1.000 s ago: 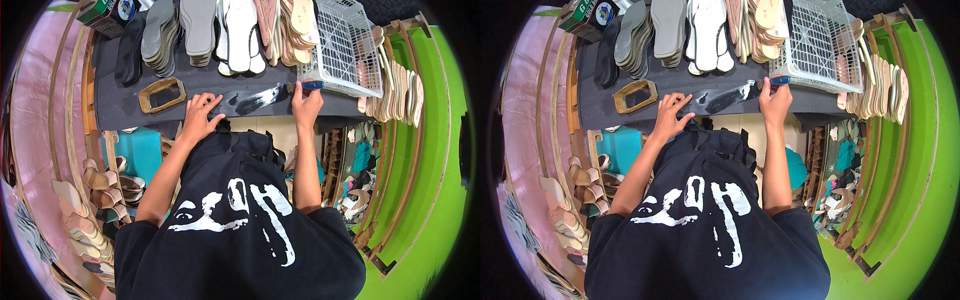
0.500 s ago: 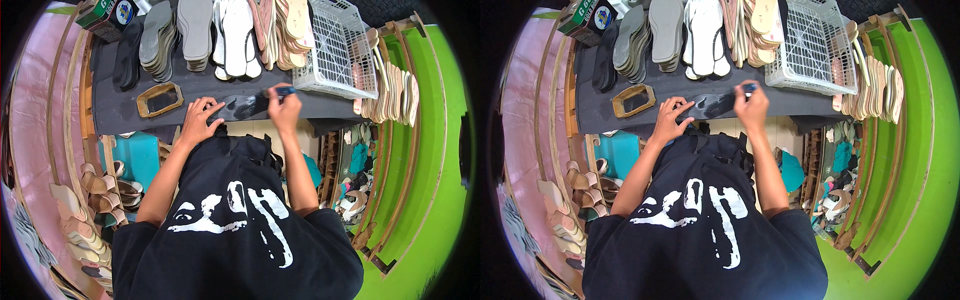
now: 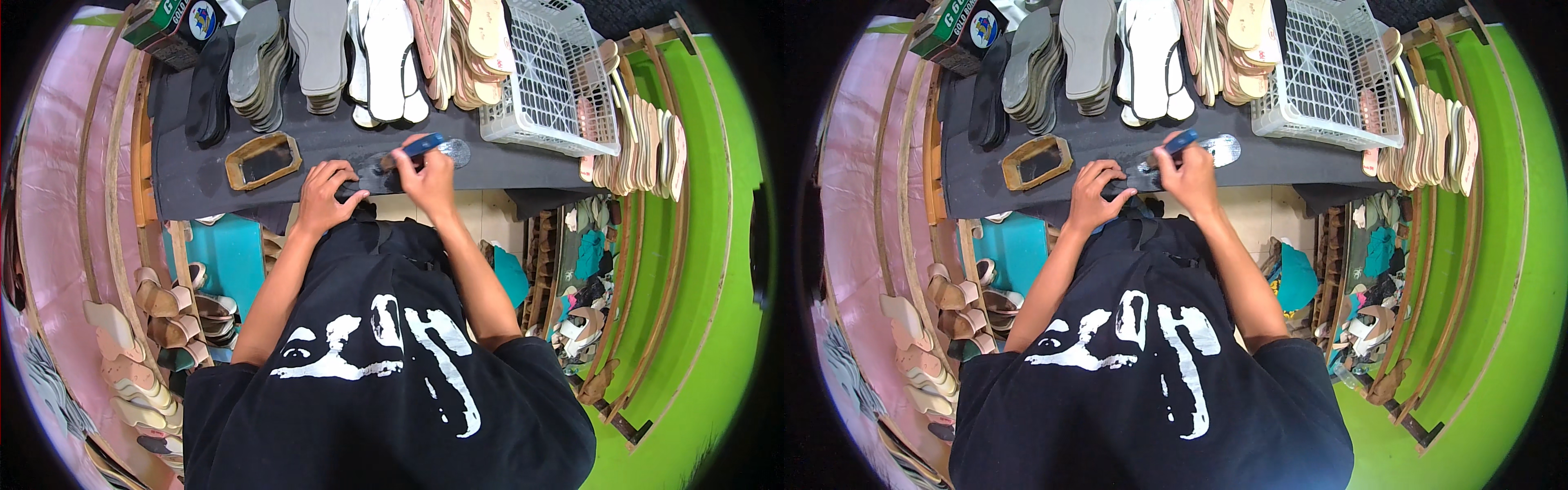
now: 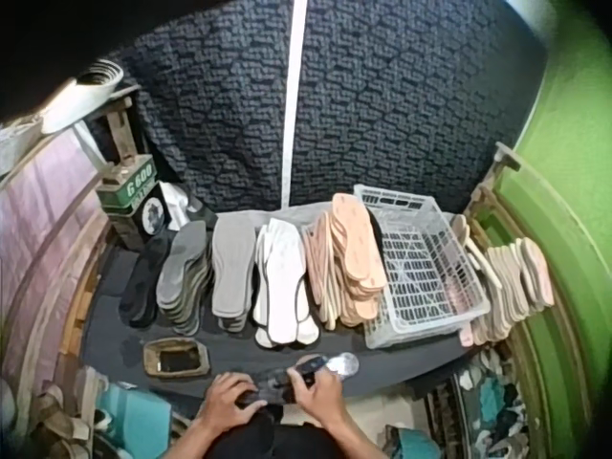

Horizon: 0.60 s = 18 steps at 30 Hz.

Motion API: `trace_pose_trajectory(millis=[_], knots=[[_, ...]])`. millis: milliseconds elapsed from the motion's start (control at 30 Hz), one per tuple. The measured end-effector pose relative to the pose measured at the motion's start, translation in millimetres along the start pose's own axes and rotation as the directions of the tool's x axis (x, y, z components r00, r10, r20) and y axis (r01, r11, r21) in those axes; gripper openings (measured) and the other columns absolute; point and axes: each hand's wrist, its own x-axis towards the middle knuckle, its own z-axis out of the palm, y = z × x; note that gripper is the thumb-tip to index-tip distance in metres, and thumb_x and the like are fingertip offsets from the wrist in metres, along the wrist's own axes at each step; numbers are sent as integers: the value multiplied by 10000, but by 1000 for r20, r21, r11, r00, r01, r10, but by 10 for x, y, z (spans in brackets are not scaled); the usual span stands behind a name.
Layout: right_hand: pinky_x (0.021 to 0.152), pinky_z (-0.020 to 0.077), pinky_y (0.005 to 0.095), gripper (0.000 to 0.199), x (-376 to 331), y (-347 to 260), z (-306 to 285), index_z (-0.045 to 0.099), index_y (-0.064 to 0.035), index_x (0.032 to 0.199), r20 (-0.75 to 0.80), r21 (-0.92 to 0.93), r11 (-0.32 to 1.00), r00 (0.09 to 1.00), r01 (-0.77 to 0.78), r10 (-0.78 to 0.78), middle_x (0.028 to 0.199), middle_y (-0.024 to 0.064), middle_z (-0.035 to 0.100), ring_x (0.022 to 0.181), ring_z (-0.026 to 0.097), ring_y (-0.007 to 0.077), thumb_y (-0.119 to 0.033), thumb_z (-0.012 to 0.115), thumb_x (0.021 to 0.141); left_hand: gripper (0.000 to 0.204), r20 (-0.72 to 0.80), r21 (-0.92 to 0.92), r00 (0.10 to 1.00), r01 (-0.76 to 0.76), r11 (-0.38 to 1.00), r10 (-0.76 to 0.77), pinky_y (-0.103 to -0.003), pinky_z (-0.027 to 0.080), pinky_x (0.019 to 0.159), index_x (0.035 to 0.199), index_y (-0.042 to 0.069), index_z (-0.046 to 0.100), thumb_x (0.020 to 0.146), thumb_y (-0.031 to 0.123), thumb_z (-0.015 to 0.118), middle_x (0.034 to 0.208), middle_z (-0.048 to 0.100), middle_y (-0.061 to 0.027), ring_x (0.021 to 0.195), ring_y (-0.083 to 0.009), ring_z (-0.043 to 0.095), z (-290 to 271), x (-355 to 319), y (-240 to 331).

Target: The recorder applies glue to shoe soles using a brush.

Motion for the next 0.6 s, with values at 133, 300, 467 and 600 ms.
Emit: trace_pose_trajectory(millis=[133,300,467,600], knots=[[648,568,330,162,168,354,-493,711,-12,1038,-218,-195,980,976,-47,3,807,113,756,685,728,171,-130,800,973,417,-19,-30,999,32,999,-33,-431,537,941,1058,54,770,736,226,971,1110,747,-106,1035,-331,703,-21,17,41],[634,542,330,186,296,559,-932,698,6,1074,-304,-346,936,951,-60,-52,813,135,731,656,694,200,-99,808,967,460,-37,-55,999,28,998,-30,-415,554,944,1109,52,771,737,232,973,1112,759,-116,1032,-339,711,-13,26,7],[731,569,408,169,179,485,-777,697,-8,1061,-246,-498,866,951,39,-184,913,172,731,783,712,344,-35,783,918,463,-17,-81,999,35,996,-36,-409,560,937,1143,53,763,729,165,939,1101,756,-107,996,-312,719,-34,48,17],[799,559,472,277,-52,100,-324,683,-40,1037,24,-486,830,953,274,-301,961,141,707,888,688,380,40,752,781,460,9,-94,999,53,994,-52,-401,563,928,1158,54,758,726,122,900,1095,749,-102,969,-292,716,-77,57,36]])
